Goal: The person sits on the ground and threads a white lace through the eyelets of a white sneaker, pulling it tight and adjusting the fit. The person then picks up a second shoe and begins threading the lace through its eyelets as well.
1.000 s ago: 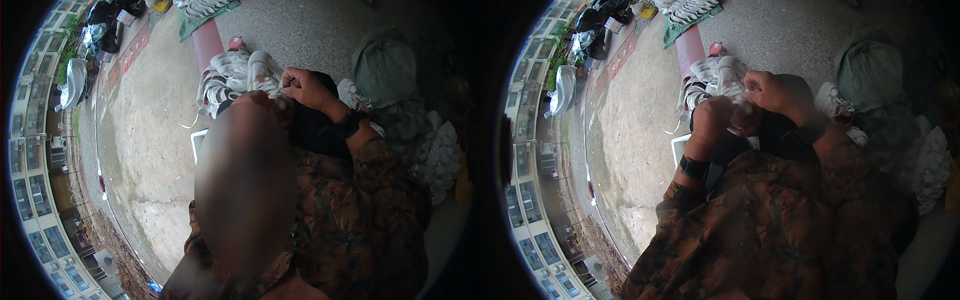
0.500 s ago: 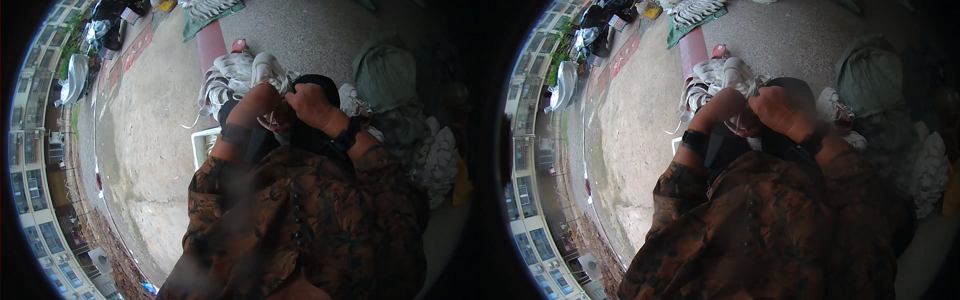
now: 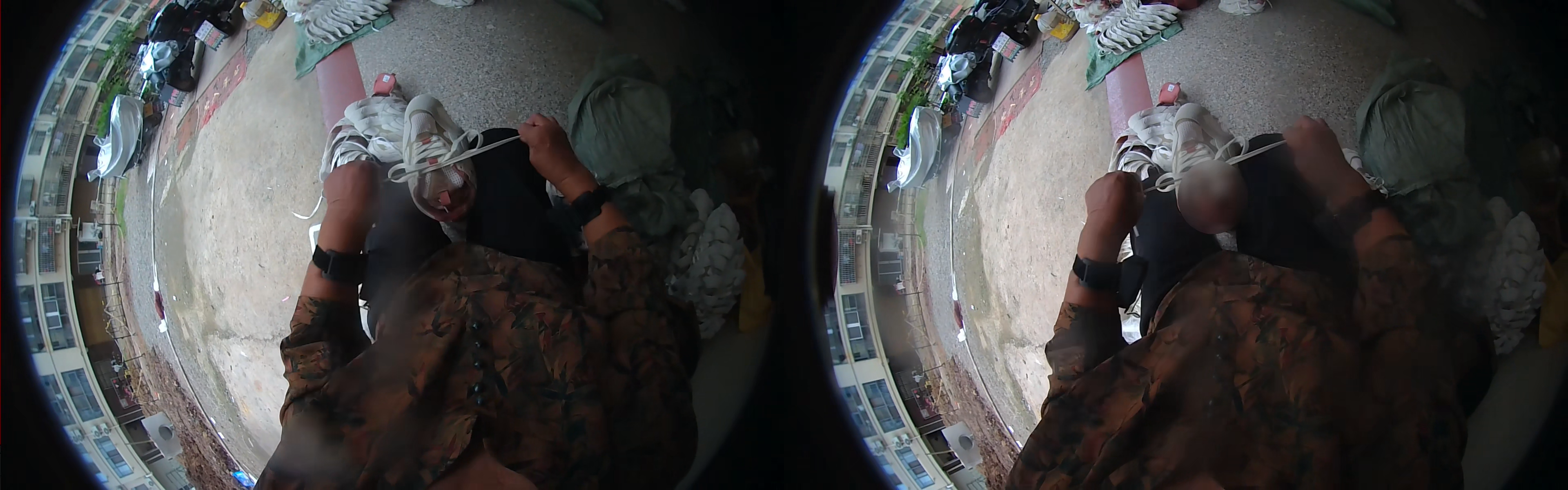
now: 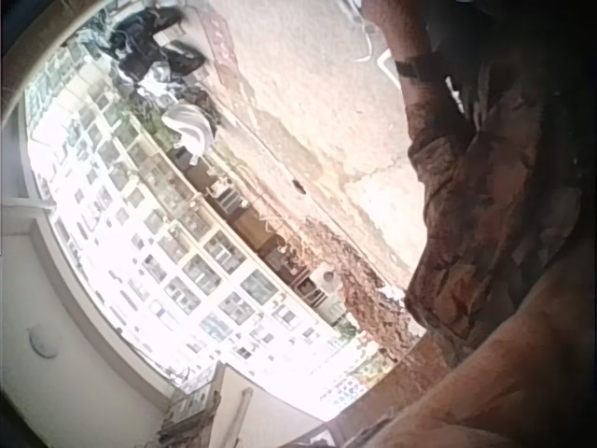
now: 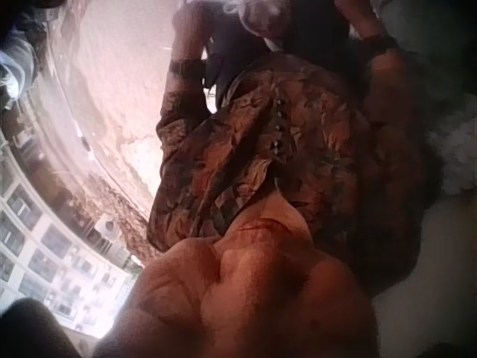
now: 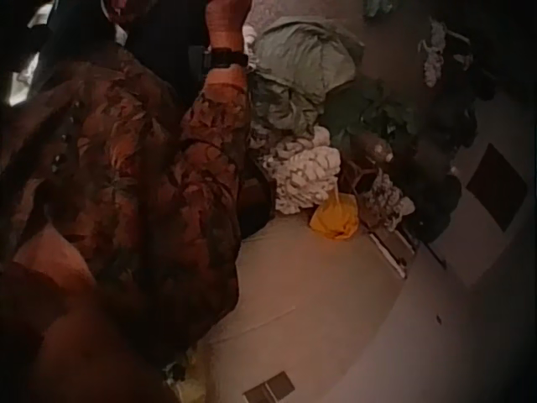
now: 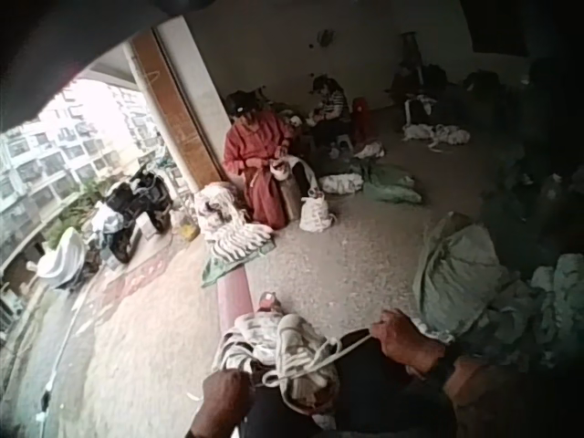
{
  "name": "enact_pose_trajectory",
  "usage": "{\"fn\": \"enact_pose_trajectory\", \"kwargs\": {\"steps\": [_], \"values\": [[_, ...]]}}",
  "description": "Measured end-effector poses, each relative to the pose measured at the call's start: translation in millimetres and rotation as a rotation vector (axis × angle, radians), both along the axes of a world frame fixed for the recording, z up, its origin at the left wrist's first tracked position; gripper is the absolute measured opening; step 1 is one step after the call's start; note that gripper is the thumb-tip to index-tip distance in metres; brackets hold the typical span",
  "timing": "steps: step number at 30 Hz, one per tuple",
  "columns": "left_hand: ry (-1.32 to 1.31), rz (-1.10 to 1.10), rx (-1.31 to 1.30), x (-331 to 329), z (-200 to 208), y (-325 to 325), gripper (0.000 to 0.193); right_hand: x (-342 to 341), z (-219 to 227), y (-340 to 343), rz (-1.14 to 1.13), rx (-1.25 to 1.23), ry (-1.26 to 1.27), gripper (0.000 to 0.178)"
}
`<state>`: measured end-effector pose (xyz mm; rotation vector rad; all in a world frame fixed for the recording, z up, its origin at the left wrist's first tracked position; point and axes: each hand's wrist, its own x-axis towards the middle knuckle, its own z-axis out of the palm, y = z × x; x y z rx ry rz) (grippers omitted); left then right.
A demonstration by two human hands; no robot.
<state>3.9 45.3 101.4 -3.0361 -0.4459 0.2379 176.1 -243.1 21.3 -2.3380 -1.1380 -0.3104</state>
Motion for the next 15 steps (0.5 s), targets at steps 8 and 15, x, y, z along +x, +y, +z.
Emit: {"fn": "enact_pose_trajectory", "kwargs": {"steps": [8, 15], "values": [[-0.300, 0.284, -0.966, -94, -42, 75, 0.007, 26, -14, -71, 0.012, 0.068, 0.454, 0.013], [-0.261, 0.278, -0.574, -106, -55, 86, 0.014, 41, 15, -57, -0.183, 0.180, 0.396, 0.012]]}}
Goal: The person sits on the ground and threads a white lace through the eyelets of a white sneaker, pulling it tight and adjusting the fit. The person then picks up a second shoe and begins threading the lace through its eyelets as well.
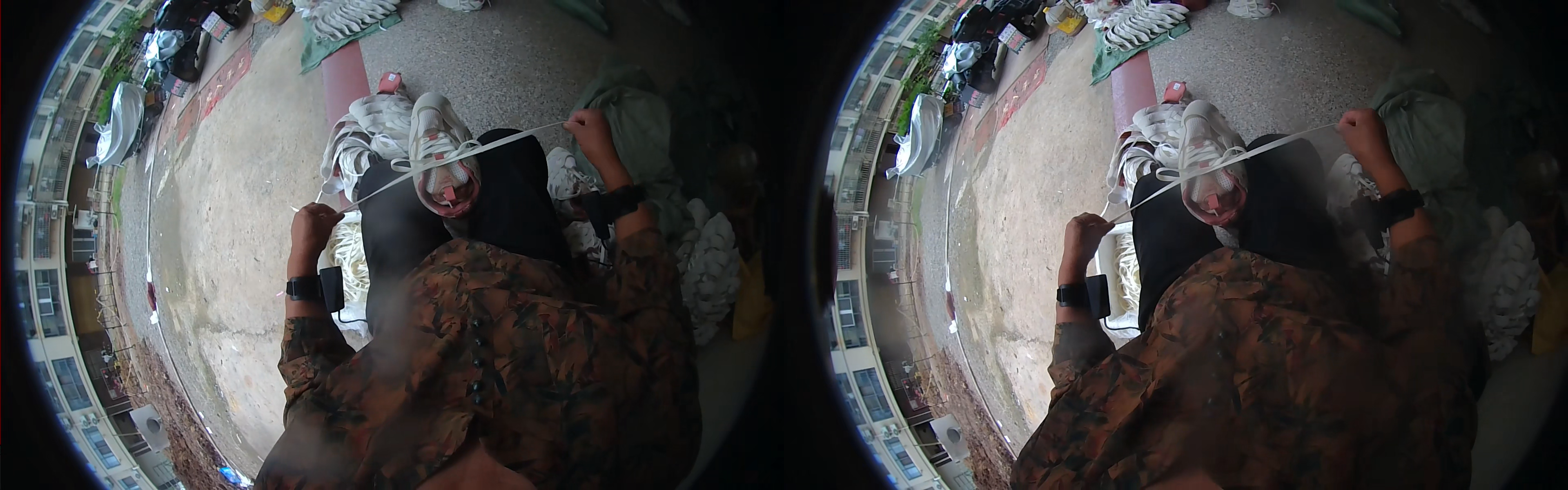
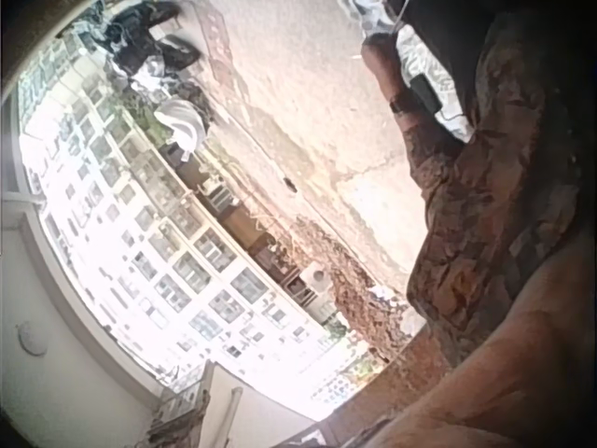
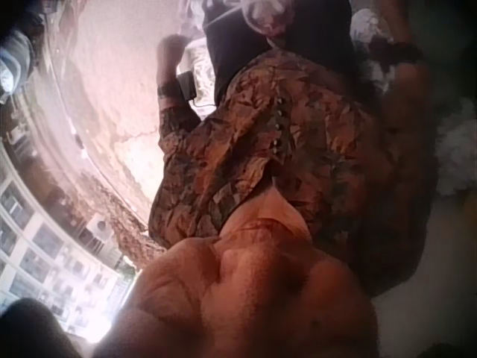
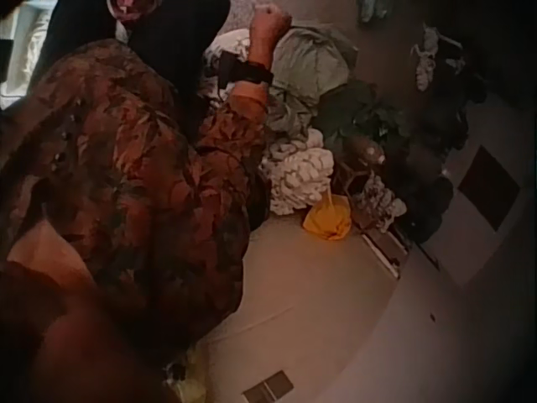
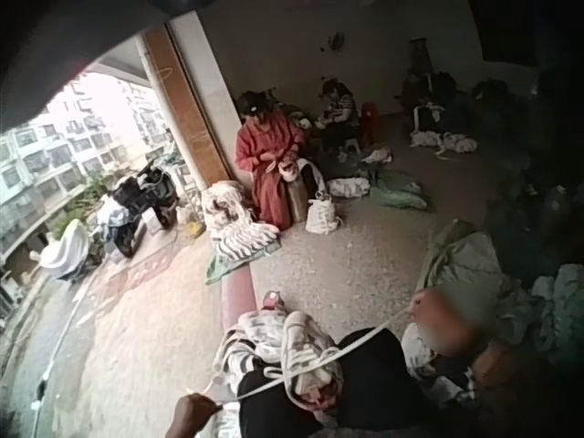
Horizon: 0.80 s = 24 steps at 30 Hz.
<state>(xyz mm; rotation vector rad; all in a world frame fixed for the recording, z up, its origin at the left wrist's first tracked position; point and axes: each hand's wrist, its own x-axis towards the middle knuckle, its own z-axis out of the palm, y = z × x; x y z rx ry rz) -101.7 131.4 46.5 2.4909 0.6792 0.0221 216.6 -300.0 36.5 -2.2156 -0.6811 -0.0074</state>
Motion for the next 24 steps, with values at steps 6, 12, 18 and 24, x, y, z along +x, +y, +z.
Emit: {"fn": "enact_pose_trajectory", "kwargs": {"steps": [6, 12, 18, 24], "values": [[-0.220, 0.142, -1.251, 40, -1, -69, 0.016, -74, -19, 104, 0.160, 0.532, 0.997, 0.005], [-0.160, -0.178, -1.153, 82, 4, -119, 0.022, -87, -30, 131, 0.127, 0.207, 0.407, 0.013], [-0.159, -0.160, -1.020, 95, 9, -137, 0.022, -113, -37, 146, 0.085, 0.152, -0.223, 0.016], [-0.145, -0.220, -0.545, 117, 1, -146, 0.016, -109, -23, 148, 0.153, -0.071, -0.064, 0.010]]}}
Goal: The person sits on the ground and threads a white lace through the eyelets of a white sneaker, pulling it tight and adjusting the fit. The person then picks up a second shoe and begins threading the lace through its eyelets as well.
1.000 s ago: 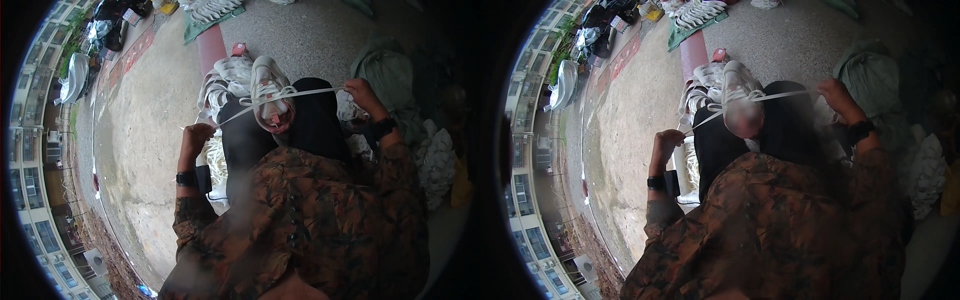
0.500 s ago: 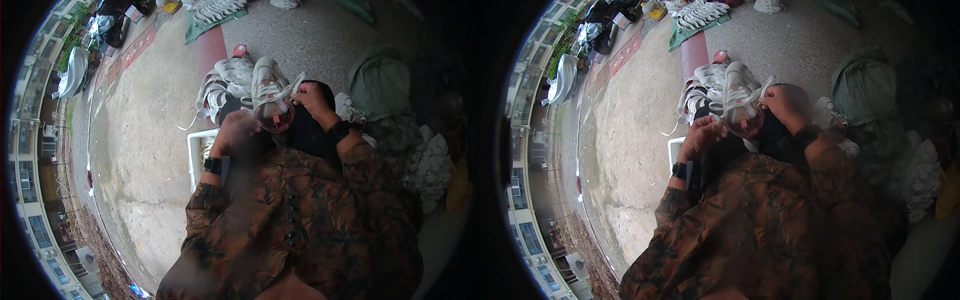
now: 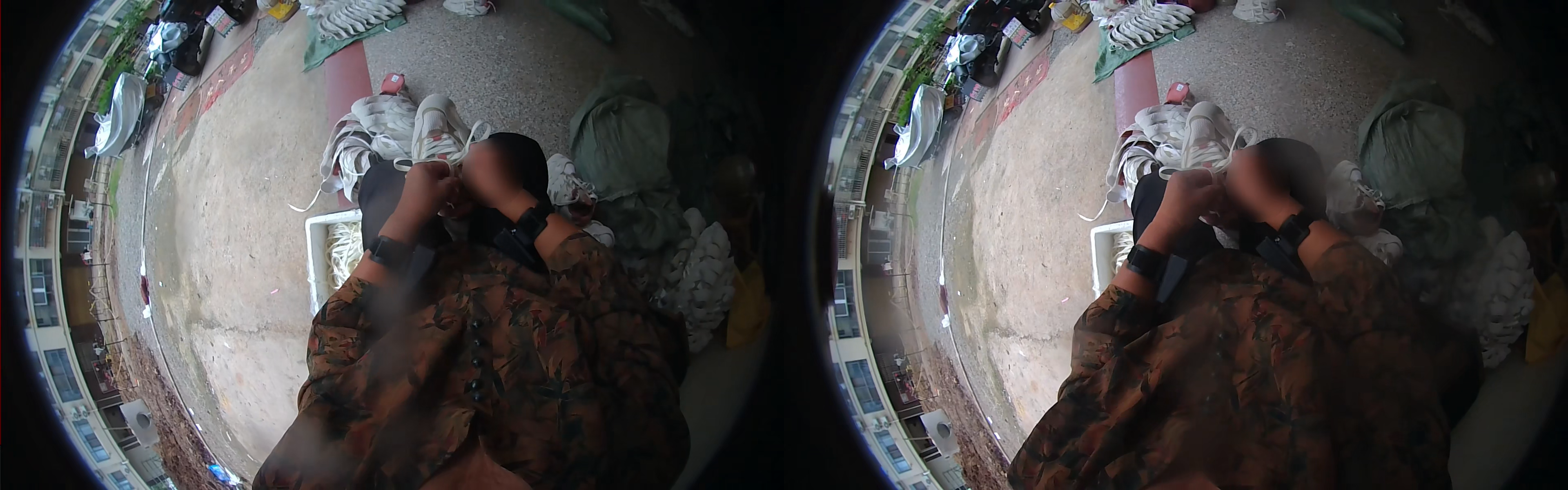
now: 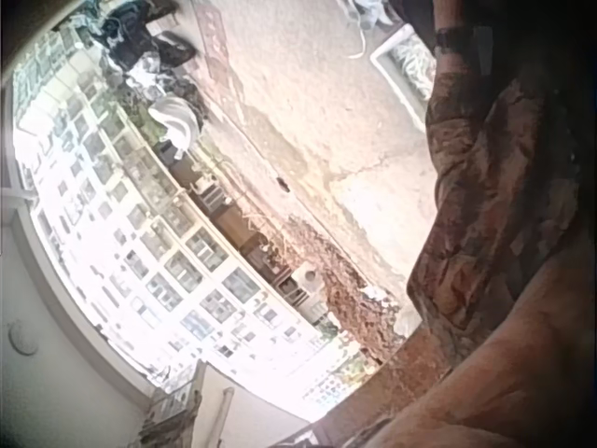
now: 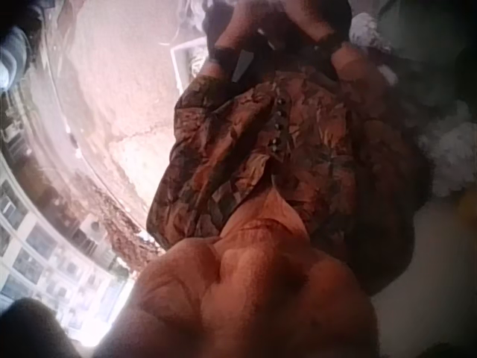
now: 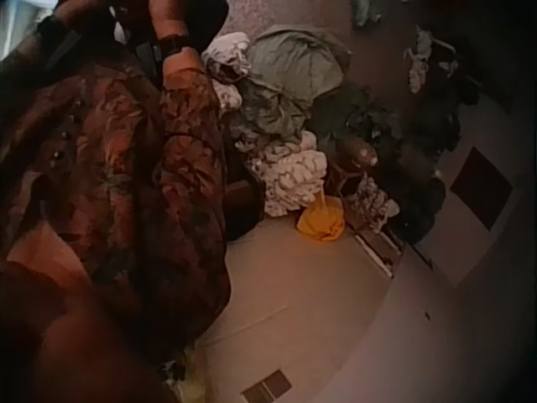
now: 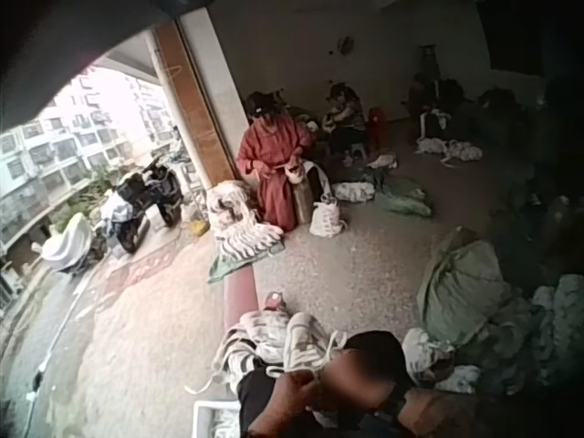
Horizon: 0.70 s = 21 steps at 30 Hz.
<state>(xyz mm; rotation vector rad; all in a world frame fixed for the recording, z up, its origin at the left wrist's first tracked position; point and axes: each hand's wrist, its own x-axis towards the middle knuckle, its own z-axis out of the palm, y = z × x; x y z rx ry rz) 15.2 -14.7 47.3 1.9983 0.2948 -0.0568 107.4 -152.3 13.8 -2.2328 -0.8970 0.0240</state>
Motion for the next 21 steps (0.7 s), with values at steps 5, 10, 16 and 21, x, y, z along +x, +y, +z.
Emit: {"fn": "enact_pose_trajectory", "kwargs": {"steps": [5, 10, 16, 21], "values": [[-0.050, 0.029, 0.126, 13, -10, -7, 0.015, -17, 11, -13, 0.070, 0.011, -0.206, 0.009], [-0.060, 0.012, 0.240, 22, -19, -11, 0.018, -13, -13, -10, -0.040, 0.055, -0.186, 0.009], [-0.176, -0.376, 1.040, 38, -30, -15, 0.013, -13, -17, -11, -0.088, 0.029, -0.164, 0.010], [-0.239, -0.427, 1.120, -30, 5, 30, 0.011, -9, -14, -12, -0.053, -0.006, -0.138, 0.014]]}}
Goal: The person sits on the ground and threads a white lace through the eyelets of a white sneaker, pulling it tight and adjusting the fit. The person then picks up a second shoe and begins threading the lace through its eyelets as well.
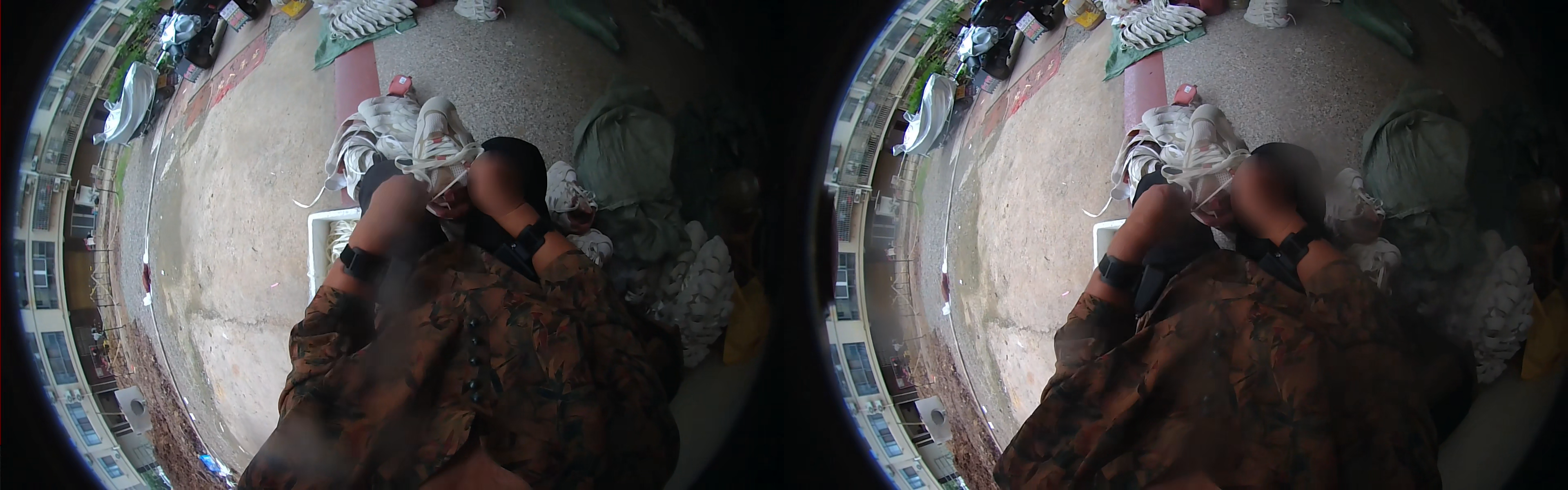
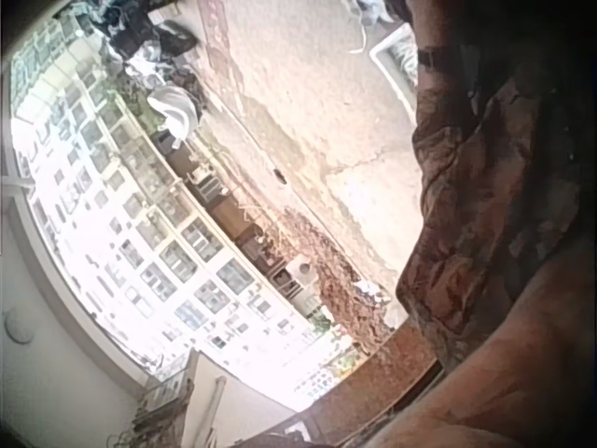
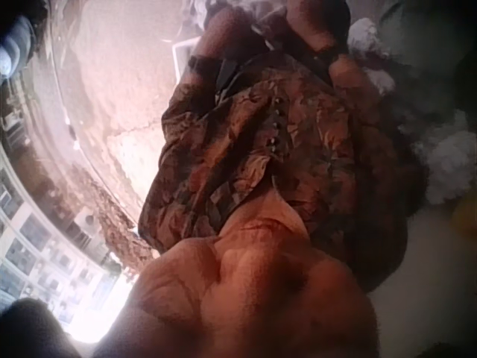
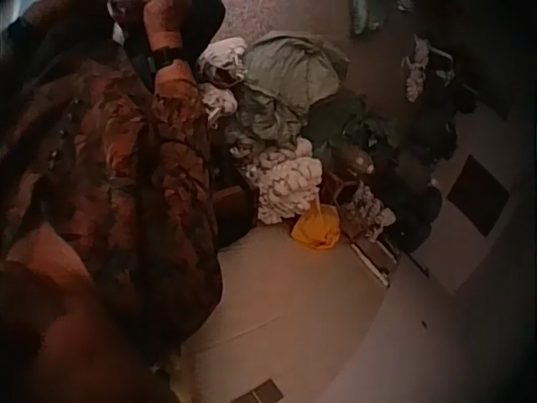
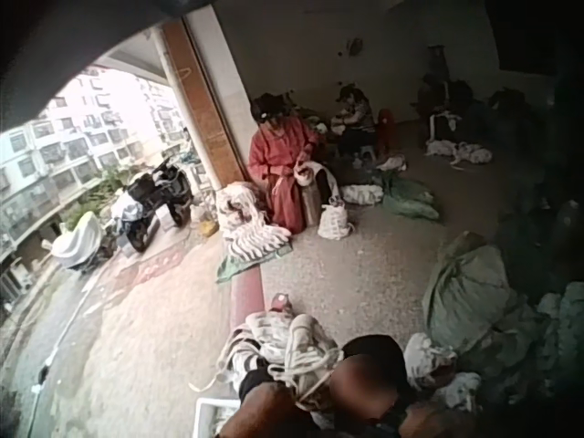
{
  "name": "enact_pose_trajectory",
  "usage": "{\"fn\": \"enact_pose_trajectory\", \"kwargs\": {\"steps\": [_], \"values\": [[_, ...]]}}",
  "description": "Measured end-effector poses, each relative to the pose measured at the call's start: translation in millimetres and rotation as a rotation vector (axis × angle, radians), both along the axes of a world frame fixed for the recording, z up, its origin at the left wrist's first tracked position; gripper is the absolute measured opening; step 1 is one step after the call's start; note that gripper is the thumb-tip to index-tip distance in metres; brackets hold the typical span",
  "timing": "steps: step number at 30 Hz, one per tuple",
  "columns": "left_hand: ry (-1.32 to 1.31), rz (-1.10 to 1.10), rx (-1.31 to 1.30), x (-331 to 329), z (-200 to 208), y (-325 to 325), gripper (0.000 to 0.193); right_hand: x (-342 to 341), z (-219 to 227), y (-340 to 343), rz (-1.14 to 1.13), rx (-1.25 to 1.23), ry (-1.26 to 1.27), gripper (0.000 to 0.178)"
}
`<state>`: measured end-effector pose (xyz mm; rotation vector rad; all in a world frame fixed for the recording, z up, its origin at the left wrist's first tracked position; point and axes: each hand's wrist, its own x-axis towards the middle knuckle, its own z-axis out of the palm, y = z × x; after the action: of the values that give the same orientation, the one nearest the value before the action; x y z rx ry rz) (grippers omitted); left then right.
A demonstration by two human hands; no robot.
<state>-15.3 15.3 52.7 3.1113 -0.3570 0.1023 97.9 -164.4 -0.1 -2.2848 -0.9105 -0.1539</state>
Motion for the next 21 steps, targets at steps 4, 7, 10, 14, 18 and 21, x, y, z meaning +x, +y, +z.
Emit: {"fn": "enact_pose_trajectory", "kwargs": {"steps": [4, 7, 10, 14, 18, 21], "values": [[0.239, 0.362, -1.000, -47, -7, 45, 0.013, -15, 37, 5, 0.118, 0.129, -0.050, 0.017], [0.008, 0.789, -2.129, -48, -22, 36, 0.005, -26, 45, 29, 0.254, 0.242, 0.127, 0.016], [0.046, 0.762, -2.019, -34, -21, 25, 0.007, -16, 25, 43, 0.330, 0.163, 0.564, 0.009], [-0.033, 0.704, -1.952, -11, -28, 10, 0.008, -11, 33, 53, 0.253, 0.020, 0.988, 0.014], [-0.125, 0.709, -1.784, 1, -36, 4, 0.013, -11, 32, 55, 0.230, 0.036, 1.088, 0.015], [-0.170, 0.719, -1.528, 2, -36, 7, 0.010, -9, 35, 53, 0.225, 0.062, 1.169, 0.016]]}}
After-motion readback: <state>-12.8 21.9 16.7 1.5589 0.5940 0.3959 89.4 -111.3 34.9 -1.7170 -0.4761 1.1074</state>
